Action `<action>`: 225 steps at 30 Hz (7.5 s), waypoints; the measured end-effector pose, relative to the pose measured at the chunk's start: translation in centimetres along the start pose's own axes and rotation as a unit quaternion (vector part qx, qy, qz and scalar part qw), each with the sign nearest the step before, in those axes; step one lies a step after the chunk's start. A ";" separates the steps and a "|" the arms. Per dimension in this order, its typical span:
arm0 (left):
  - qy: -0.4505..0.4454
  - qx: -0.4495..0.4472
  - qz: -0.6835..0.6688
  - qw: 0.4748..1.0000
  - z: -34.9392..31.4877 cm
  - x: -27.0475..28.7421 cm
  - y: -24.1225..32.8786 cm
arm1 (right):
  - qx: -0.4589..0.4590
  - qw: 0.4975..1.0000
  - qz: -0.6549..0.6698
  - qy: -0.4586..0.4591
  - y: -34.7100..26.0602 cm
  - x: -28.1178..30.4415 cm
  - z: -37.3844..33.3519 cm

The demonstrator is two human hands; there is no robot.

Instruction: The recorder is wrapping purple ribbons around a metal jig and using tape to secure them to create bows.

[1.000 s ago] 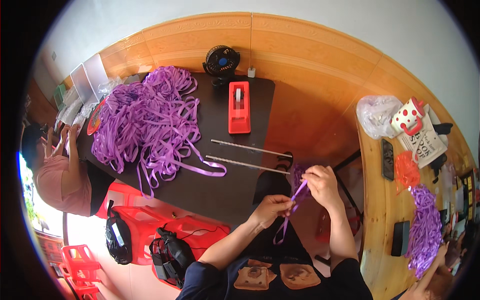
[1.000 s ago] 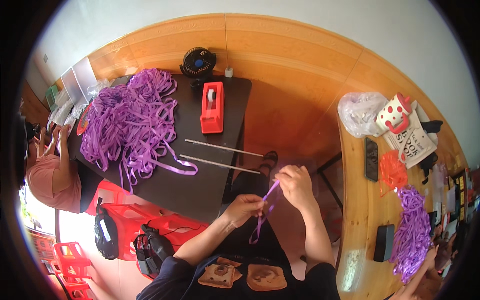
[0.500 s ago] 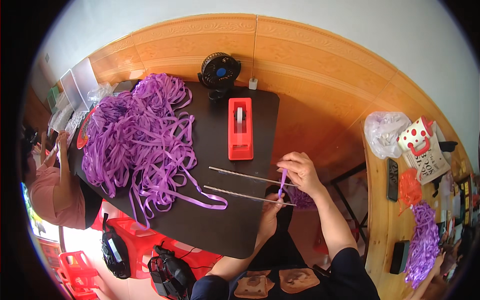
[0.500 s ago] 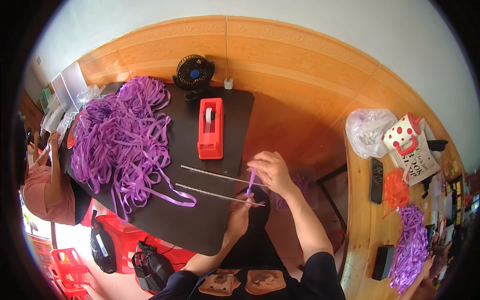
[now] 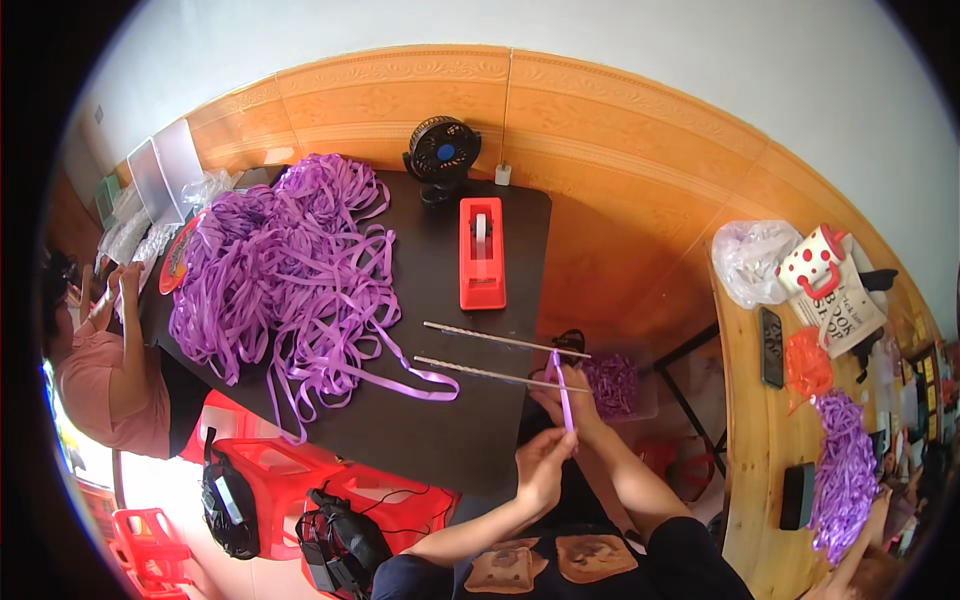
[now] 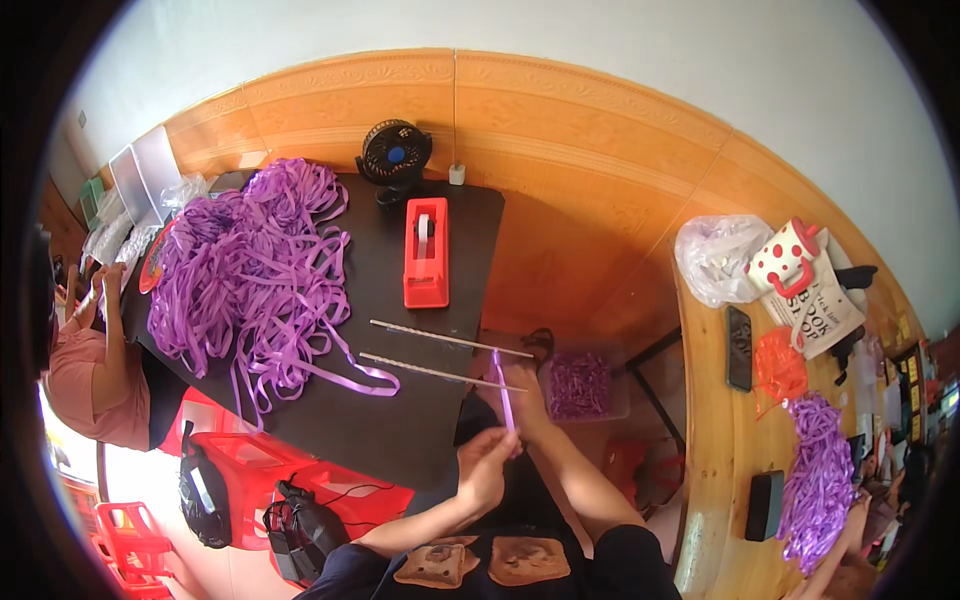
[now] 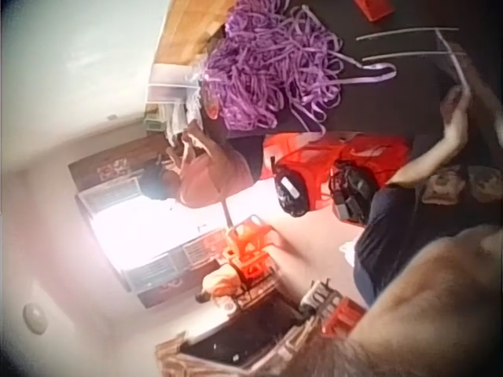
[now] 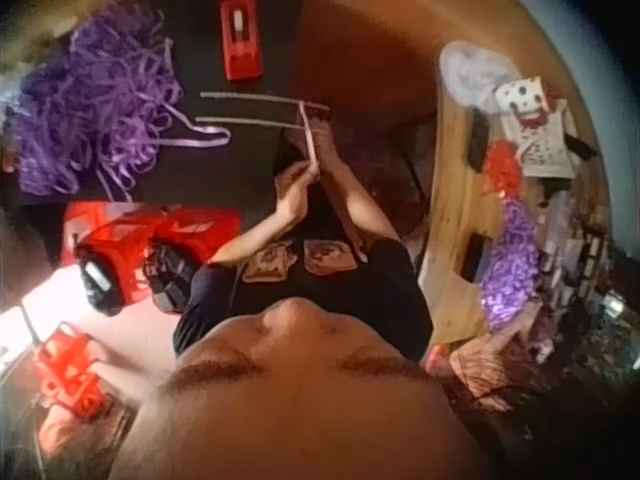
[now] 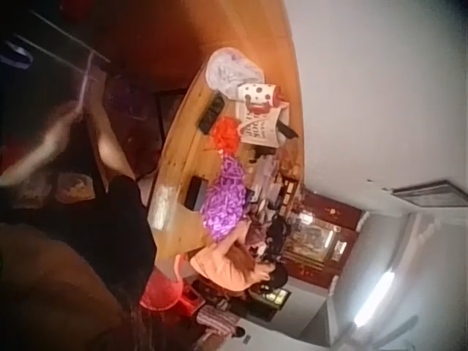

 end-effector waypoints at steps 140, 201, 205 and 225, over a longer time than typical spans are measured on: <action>0.019 -0.136 0.057 0.989 9.0 -1.7 3.1 | -0.396 0.810 0.433 -0.003 4.4 4.4 10.1; -0.035 0.015 0.048 0.998 -5.1 4.9 3.8 | 0.243 0.923 -0.292 0.056 -11.9 3.4 -4.3; -0.103 -0.008 0.043 0.994 -5.2 5.8 3.3 | 0.264 0.920 -0.287 0.034 -12.8 4.5 -3.6; -0.032 -0.042 0.055 0.997 4.3 0.4 0.2 | -0.027 0.990 0.113 0.075 -5.3 9.4 11.6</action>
Point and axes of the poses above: each hand's wrist, its own z-axis towards the middle knuckle, its own x-axis out of the back of the hand, y = z × x, the point moved 2 cm from there along z, towards the middle knuckle, and after that the axes turned 2 degrees about -y, right-handed, at the moved point
